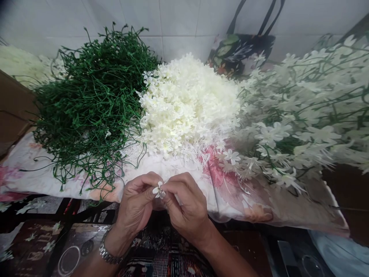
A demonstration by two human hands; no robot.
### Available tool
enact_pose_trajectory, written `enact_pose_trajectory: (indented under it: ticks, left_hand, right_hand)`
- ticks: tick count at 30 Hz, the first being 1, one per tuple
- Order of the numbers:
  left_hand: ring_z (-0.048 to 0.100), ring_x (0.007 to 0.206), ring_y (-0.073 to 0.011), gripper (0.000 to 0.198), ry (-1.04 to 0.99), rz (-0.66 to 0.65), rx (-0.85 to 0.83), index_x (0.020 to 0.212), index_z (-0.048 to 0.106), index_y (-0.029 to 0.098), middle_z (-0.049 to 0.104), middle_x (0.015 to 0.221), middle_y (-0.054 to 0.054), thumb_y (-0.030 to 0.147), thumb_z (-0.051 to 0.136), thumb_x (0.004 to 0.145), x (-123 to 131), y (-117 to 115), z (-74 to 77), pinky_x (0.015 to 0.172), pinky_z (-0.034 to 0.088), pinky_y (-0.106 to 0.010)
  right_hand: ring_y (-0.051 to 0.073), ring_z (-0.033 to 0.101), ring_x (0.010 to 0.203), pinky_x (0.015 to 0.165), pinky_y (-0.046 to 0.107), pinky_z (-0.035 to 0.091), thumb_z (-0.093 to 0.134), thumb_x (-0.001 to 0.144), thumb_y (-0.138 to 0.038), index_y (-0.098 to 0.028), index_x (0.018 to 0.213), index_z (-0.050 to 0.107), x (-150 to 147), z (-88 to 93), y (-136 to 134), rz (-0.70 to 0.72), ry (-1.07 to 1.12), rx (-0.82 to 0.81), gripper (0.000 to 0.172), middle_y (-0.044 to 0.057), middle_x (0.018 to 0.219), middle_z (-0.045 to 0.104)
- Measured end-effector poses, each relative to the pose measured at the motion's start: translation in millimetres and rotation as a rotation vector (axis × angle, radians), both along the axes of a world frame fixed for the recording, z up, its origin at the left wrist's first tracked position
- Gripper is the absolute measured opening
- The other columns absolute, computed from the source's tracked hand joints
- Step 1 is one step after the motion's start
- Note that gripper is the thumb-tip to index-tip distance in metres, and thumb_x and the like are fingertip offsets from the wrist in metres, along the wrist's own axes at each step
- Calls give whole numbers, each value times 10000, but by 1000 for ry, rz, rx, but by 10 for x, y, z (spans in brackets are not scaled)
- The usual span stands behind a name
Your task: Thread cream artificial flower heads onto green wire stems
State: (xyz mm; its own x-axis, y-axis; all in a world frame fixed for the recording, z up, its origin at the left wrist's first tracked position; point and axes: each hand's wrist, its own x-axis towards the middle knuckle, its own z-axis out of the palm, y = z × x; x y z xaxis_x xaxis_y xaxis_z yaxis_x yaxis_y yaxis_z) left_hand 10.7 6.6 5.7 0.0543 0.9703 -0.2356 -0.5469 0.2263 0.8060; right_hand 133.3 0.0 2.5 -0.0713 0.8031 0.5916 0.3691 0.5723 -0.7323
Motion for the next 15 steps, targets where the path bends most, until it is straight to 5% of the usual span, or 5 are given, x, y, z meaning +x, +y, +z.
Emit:
enact_pose_trajectory:
  ticks: [7,11,15]
  left_hand:
    - [519,490,-74,54,114,10,75,653,677,165,594,592,19,156,730,642,-21,-29,13,481,433,-172]
    - [498,464,-80,116,136,-38,26,668,595,164,568,587,25,174,707,638,-3,-97,66,456,426,-186]
    - [543,559,-134,54,569,-118,215,724,595,167,586,633,-14,135,556,745,-108,-122,127,535,455,-247]
  right_hand:
    - [141,593,797,687,254,514,559,812,-123,-190,1028,560,144,62,16,56,-141,-60,227,49,867,596]
    - [118,600,703,607,212,500,536,826,-101,-205,921,588,186,72,19,168,-157,-71,150,27,787,605]
    - [123,592,636,557,215,487,522,830,-122,-200,861,572,230,64,15,148,-164,-86,97,22,723,594]
